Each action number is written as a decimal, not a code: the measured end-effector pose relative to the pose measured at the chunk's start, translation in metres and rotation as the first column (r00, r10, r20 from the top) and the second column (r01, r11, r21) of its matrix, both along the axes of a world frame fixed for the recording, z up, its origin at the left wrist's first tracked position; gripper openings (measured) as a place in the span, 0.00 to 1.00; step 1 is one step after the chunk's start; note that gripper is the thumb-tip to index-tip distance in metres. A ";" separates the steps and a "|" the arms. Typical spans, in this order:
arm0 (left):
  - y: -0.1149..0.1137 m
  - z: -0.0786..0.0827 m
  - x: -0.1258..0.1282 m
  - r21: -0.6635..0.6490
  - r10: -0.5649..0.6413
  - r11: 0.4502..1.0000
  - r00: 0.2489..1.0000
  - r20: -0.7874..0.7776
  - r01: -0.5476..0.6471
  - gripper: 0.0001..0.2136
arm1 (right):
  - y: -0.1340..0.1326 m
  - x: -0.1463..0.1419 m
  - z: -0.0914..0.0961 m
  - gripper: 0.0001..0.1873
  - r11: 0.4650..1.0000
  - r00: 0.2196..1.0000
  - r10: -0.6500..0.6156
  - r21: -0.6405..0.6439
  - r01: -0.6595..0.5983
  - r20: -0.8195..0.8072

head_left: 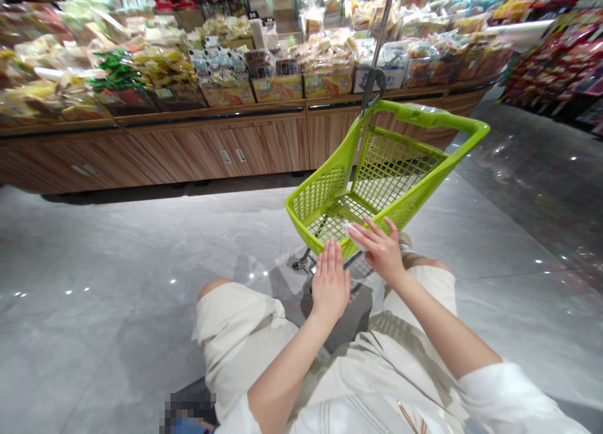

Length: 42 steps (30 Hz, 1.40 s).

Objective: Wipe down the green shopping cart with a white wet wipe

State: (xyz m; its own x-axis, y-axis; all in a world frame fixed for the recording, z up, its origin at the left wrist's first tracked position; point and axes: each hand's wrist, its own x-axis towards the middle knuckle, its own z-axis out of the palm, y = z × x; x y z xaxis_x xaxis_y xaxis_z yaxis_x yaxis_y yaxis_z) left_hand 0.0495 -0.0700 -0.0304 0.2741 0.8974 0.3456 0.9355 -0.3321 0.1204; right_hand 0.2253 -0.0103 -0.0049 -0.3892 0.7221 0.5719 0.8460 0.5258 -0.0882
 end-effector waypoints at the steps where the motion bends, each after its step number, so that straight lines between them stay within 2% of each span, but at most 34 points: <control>1: 0.000 0.000 0.000 0.002 -0.002 1.000 1.000 0.004 0.002 0.33 | 0.010 0.015 0.001 0.36 0.998 0.998 -0.058 0.018 0.058 -0.020; 4: -0.001 -0.001 0.001 0.010 -0.001 1.000 1.000 0.018 0.001 0.33 | 0.034 0.048 0.003 0.33 0.967 0.964 -0.243 0.046 0.249 -0.110; 7: -0.002 -0.001 0.004 0.012 0.003 1.000 1.000 0.027 -0.003 0.34 | 0.031 0.040 0.001 0.33 0.953 0.945 -0.293 0.035 0.301 -0.145; 9: -0.002 -0.001 0.006 0.008 0.007 1.000 1.000 0.031 -0.007 0.35 | 0.015 0.014 -0.001 0.36 0.972 0.964 -0.229 0.010 0.233 -0.134; 12: -0.001 0.000 0.007 0.002 0.015 1.000 1.000 0.027 -0.015 0.35 | -0.012 -0.025 -0.003 0.39 0.999 0.995 -0.038 -0.034 0.035 -0.088; 14: -0.001 0.000 0.005 0.002 0.016 1.000 1.000 0.020 -0.016 0.35 | -0.019 -0.032 -0.002 0.40 0.997 0.997 0.064 -0.048 -0.066 -0.040; 16: -0.001 0.001 0.003 0.009 0.006 1.000 1.000 0.010 -0.006 0.34 | -0.013 -0.019 0.000 0.40 0.995 0.996 0.089 -0.048 -0.089 0.004; 18: -0.001 0.000 0.001 0.017 -0.007 1.000 1.000 -0.001 0.007 0.33 | 0.005 0.009 0.001 0.39 0.999 1.000 0.016 -0.028 -0.016 -0.001; 21: -0.002 -0.001 0.002 0.019 -0.006 1.000 1.000 -0.001 0.006 0.32 | 0.033 0.049 0.001 0.36 0.981 0.978 -0.187 0.029 0.190 -0.092; 23: -0.002 -0.001 0.004 0.013 0.000 1.000 1.000 0.010 0.000 0.33 | 0.040 0.055 -0.001 0.34 0.960 0.953 -0.270 0.043 0.278 -0.137; 24: -0.002 -0.001 0.005 0.010 0.003 1.000 1.000 0.016 -0.003 0.33 | 0.038 0.050 -0.002 0.34 0.958 0.950 -0.276 0.041 0.284 -0.147; 26: -0.002 -0.001 0.007 0.003 0.007 1.000 1.000 0.028 -0.007 0.34 | 0.024 0.026 -0.004 0.35 0.972 0.960 -0.227 0.020 0.233 -0.162; 30: -0.002 0.000 0.007 -0.010 0.009 1.000 0.999 0.033 -0.009 0.34 | -0.014 -0.027 -0.006 0.38 0.999 0.991 0.006 -0.047 -0.013 -0.136; 32: -0.001 0.000 0.005 -0.015 0.008 1.000 1.000 0.024 -0.008 0.35 | -0.020 -0.031 -0.004 0.38 0.992 0.991 0.107 -0.063 -0.112 -0.076; 34: -0.001 0.000 0.003 -0.008 0.002 1.000 1.000 0.015 -0.002 0.34 | -0.012 -0.014 0.000 0.39 0.986 0.988 0.153 -0.065 -0.153 -0.004; 36: -0.001 -0.001 0.003 0.006 -0.004 1.000 1.000 0.012 0.004 0.34 | 0.006 0.017 0.005 0.38 0.993 0.994 0.108 -0.053 -0.106 0.030; 39: -0.001 -0.002 0.003 0.018 0.000 1.000 1.000 0.022 0.000 0.34 | 0.034 0.058 0.008 0.35 0.992 0.992 -0.124 0.004 0.125 -0.032; 42: -0.002 -0.002 0.006 0.017 0.000 1.000 0.999 0.039 -0.001 0.35 | 0.039 0.057 0.007 0.33 0.946 0.942 -0.317 0.032 0.322 -0.106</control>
State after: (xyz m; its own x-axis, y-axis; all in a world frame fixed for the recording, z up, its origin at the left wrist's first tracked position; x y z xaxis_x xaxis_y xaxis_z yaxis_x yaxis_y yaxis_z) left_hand 0.0553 -0.0719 -0.0325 0.2598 0.8913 0.3717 0.9302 -0.3343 0.1515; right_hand 0.2822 0.0287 0.0023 -0.0825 0.7701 0.6326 0.9588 0.2345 -0.1605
